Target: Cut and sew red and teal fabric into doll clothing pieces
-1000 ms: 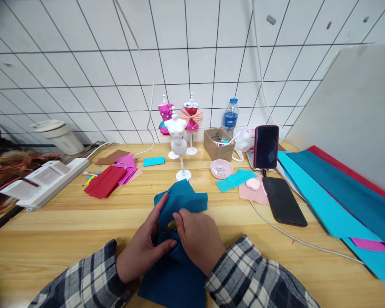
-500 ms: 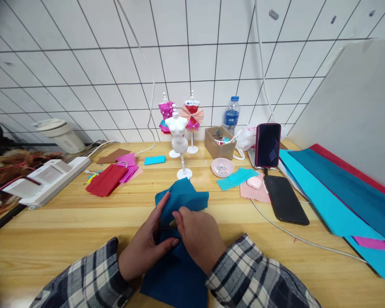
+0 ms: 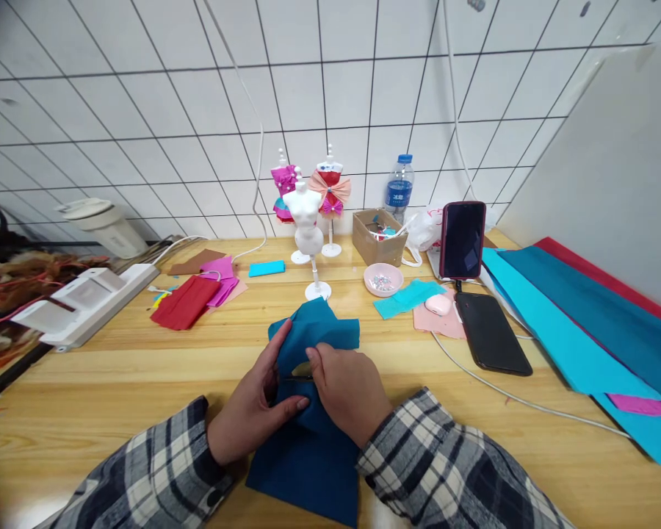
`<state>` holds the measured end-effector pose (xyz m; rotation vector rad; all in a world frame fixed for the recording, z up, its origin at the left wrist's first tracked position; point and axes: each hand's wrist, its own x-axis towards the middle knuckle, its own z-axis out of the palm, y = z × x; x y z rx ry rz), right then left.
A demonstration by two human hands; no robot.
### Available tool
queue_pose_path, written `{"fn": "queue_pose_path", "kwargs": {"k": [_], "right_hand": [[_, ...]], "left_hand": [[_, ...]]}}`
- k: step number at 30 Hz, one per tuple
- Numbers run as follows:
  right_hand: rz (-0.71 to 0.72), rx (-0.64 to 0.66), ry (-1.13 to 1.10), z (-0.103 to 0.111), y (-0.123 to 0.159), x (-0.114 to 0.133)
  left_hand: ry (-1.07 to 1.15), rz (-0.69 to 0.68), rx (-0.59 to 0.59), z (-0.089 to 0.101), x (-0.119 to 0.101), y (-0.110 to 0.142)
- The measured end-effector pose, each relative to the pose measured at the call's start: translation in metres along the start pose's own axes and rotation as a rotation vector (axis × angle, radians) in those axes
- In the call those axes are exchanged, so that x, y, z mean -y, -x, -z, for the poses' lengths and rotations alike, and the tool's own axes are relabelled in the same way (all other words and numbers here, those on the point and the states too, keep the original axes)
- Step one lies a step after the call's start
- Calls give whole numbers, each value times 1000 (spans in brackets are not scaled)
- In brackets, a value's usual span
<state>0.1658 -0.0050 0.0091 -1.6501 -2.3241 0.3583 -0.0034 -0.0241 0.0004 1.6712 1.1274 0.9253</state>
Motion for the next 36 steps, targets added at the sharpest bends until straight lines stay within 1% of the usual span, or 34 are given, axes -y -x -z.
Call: {"fn": "queue_pose_path", "kwargs": {"k": [7, 11, 14, 19, 23, 26, 31, 36], "right_hand": [[29, -3, -31, -3, 1, 1], [9, -14, -5, 0, 1, 2], [23, -22, 12, 4, 1, 2], [38, -19, -2, 7, 0, 1], [34, 0, 8, 5, -1, 2], [38, 14, -29, 2, 1, 4], [33, 29, -75, -1, 3, 5], [8, 37, -36, -1, 1, 6]], "left_hand": [[-55, -28, 19, 0, 1, 1], [-46, -24, 17, 0, 2, 1], [-56, -26, 8, 1, 3, 1], [-4, -13, -17, 0, 3, 1], [-10, -17, -25, 0, 2, 1], [-37, -4, -11, 0, 1, 0], [-83, -50, 4, 1, -1, 0], [-67, -32, 3, 0, -1, 1]]}}
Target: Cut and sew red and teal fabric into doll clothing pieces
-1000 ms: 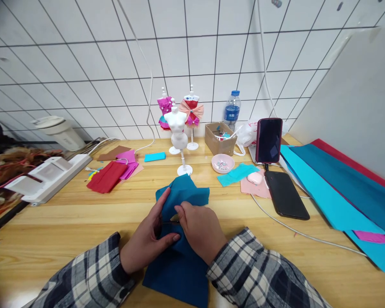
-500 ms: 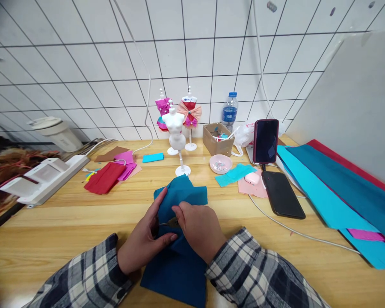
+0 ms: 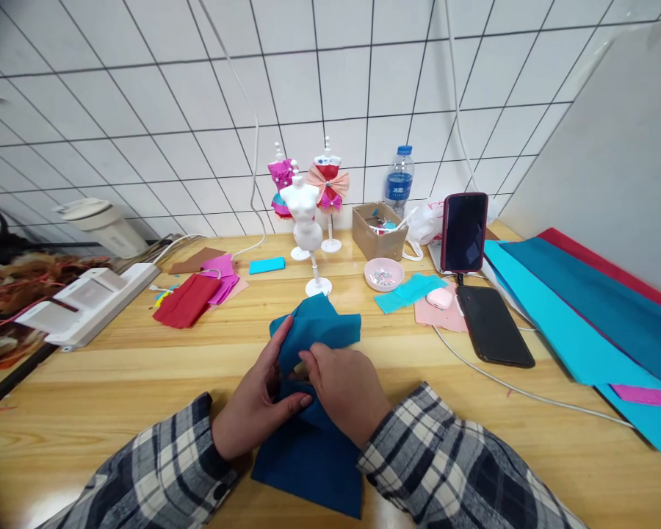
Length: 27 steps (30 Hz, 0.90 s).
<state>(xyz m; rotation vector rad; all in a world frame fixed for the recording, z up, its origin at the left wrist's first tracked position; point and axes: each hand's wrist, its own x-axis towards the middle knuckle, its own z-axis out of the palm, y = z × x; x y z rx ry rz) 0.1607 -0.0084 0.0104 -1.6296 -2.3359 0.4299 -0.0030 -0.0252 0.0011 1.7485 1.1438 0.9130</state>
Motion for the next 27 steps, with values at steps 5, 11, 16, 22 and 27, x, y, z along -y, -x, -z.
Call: {"fn": "queue_pose_path", "kwargs": {"k": [5, 11, 16, 22, 27], "right_hand": [[36, -92, -69, 9, 2, -5], [92, -261, -317, 37, -1, -31], [90, 107, -199, 43, -12, -46], [66, 243, -261, 32, -18, -56], [-153, 157, -46, 28, -20, -75]], "left_hand": [[47, 22, 37, 1, 0, -1], [-122, -85, 301, 6, 1, 5], [-298, -77, 428, 5, 7, 10], [-297, 36, 440, 8, 5, 10], [-272, 6, 441, 13, -1, 6]]}}
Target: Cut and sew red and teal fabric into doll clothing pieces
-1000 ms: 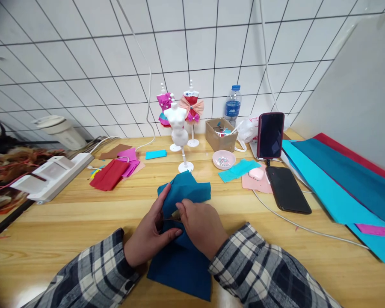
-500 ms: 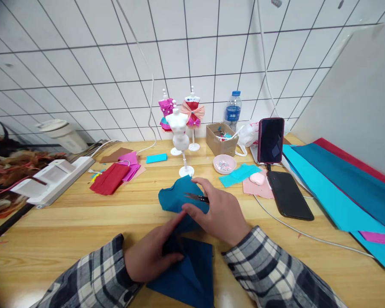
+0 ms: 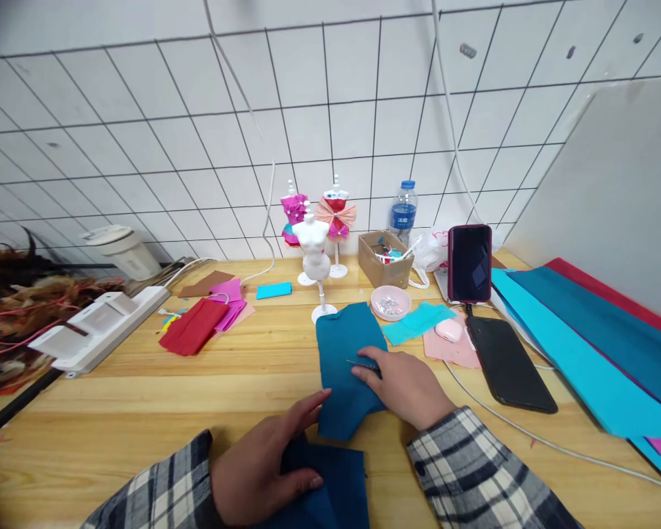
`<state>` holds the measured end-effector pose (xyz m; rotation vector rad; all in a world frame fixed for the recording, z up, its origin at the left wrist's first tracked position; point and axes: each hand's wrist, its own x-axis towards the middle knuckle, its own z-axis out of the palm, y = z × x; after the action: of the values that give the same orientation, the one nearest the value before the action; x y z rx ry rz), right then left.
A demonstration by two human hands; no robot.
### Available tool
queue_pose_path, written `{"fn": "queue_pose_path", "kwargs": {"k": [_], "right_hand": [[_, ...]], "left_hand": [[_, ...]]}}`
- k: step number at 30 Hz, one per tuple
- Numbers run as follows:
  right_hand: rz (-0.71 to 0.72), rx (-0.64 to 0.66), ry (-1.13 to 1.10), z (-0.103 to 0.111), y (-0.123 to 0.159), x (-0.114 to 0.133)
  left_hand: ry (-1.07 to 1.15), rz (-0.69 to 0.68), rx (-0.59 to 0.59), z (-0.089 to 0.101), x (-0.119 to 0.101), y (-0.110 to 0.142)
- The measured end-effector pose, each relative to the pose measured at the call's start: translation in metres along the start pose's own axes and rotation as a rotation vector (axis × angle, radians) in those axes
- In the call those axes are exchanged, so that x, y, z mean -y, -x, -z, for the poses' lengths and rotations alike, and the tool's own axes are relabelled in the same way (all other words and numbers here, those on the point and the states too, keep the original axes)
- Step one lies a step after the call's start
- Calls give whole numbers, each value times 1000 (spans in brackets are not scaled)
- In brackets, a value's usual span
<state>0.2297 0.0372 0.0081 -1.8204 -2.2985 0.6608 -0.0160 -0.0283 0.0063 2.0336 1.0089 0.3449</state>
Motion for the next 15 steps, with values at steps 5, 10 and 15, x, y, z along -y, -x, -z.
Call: {"fn": "queue_pose_path", "kwargs": {"k": [5, 10, 15], "right_hand": [[-12, 49, 108, -1, -1, -10], [23, 95, 81, 1, 2, -9], [118, 167, 21, -9, 16, 18]], "left_hand": [[-193, -14, 22, 14, -6, -3], [-329, 101, 114, 43, 2, 4], [-428, 287, -125, 100, 45, 22]]}}
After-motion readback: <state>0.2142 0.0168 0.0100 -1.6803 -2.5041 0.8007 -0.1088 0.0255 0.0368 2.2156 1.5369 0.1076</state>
